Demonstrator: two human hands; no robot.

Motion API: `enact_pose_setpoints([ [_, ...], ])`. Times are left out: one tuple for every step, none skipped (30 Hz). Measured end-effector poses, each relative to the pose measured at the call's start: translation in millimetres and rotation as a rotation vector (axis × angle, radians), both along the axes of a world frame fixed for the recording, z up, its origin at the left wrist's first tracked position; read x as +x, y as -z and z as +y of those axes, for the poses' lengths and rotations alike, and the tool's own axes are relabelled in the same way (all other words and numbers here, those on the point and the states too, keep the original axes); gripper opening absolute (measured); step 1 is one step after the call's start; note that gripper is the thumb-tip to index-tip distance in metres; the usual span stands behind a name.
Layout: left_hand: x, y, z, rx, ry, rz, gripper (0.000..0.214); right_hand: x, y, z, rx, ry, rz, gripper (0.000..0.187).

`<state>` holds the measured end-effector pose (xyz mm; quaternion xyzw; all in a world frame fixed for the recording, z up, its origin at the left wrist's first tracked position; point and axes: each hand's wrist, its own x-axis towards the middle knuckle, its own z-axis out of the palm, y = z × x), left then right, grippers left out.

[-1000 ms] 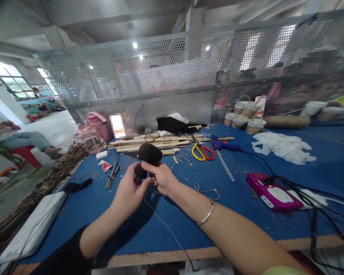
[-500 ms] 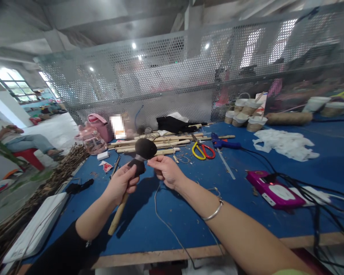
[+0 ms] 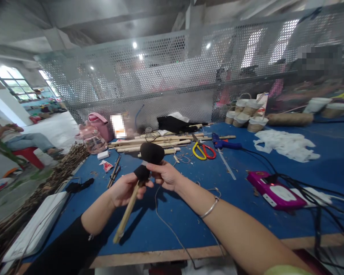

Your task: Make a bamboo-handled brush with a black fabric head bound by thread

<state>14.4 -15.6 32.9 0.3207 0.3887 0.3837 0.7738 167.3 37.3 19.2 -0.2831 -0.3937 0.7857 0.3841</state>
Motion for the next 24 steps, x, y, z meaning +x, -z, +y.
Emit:
enact_pose_setpoints([
  [1, 0.0, 0, 0.031, -0.067, 0.125, 0.029, -1, 1.2, 0, -0.013, 0.045, 0.002, 0.044],
  [2, -0.1, 0, 0.105, -0.178, 0.259, 0.031, -2, 1.9, 0, -0.024, 0.089, -0.002, 0.046],
  [4, -0.3, -2, 0.216, -0.313, 0.390, 0.032, -4, 2.0, 0, -0.035, 0.124, -0.008, 0.048],
  [6, -0.2, -4, 0.347, -0.439, 0.505, 0.034, -6, 1.6, -1, -0.041, 0.150, -0.016, 0.049],
  [9, 0.3, -7, 0.477, -0.527, 0.601, 0.037, -8, 1.0, -2, -0.041, 0.166, -0.025, 0.049],
  [11, 1.2, -10, 0.590, -0.564, 0.676, 0.041, -10, 0.3, -3, -0.033, 0.178, -0.034, 0.049],
  [14, 2.5, -13, 0.677, -0.554, 0.732, 0.047, -11, -0.5, -4, -0.018, 0.188, -0.042, 0.047],
  [16, 4.0, -16, 0.740, -0.529, 0.772, 0.051, -12, -1.2, -6, -0.001, 0.190, -0.051, 0.046],
  [17, 5.6, -18, 0.779, -0.499, 0.800, 0.051, -12, -1.9, -7, 0.016, 0.187, -0.062, 0.045],
  [18, 7.0, -18, 0.804, -0.473, 0.819, 0.047, -12, -2.6, -8, 0.036, 0.180, -0.075, 0.044],
  [17, 8.1, -17, 0.819, -0.461, 0.826, 0.040, -10, -3.3, -8, 0.064, 0.169, -0.092, 0.043],
  [16, 8.8, -16, 0.825, -0.461, 0.821, 0.033, -9, -4.2, -8, 0.101, 0.155, -0.111, 0.042],
  [14, 9.1, -14, 0.821, -0.469, 0.807, 0.027, -7, -5.1, -8, 0.141, 0.137, -0.130, 0.040],
  [11, 8.9, -11, 0.808, -0.487, 0.784, 0.024, -5, -6.0, -8, 0.180, 0.123, -0.150, 0.038],
  [9, 8.3, -8, 0.785, -0.508, 0.754, 0.022, -3, -7.0, -7, 0.213, 0.113, -0.167, 0.037],
  [6, 7.3, -6, 0.752, -0.530, 0.716, 0.021, -1, -7.8, -7, 0.236, 0.106, -0.183, 0.036],
  [5, 5.9, -4, 0.705, -0.537, 0.672, 0.021, 0, -8.4, -6, 0.249, 0.106, -0.193, 0.036],
  [3, 4.2, -2, 0.646, -0.526, 0.623, 0.022, 0, -8.8, -6, 0.255, 0.110, -0.199, 0.035],
  [3, 2.2, -1, 0.585, -0.503, 0.571, 0.024, 0, -9.0, -5, 0.258, 0.116, -0.201, 0.035],
  [2, -0.1, -1, 0.528, -0.475, 0.520, 0.027, 0, -9.0, -5, 0.256, 0.117, -0.198, 0.035],
  [2, -2.6, -2, 0.482, -0.444, 0.469, 0.030, 0, -9.0, -4, 0.246, 0.117, -0.188, 0.035],
  [3, -5.1, -3, 0.448, -0.416, 0.419, 0.033, 0, -8.9, -4, 0.230, 0.115, -0.177, 0.035],
  [3, -7.5, -4, 0.423, -0.391, 0.373, 0.035, 0, -8.9, -3, 0.214, 0.114, -0.166, 0.035],
  [3, -9.7, -5, 0.405, -0.370, 0.333, 0.036, 0, -9.1, -2, 0.200, 0.116, -0.158, 0.036],
])
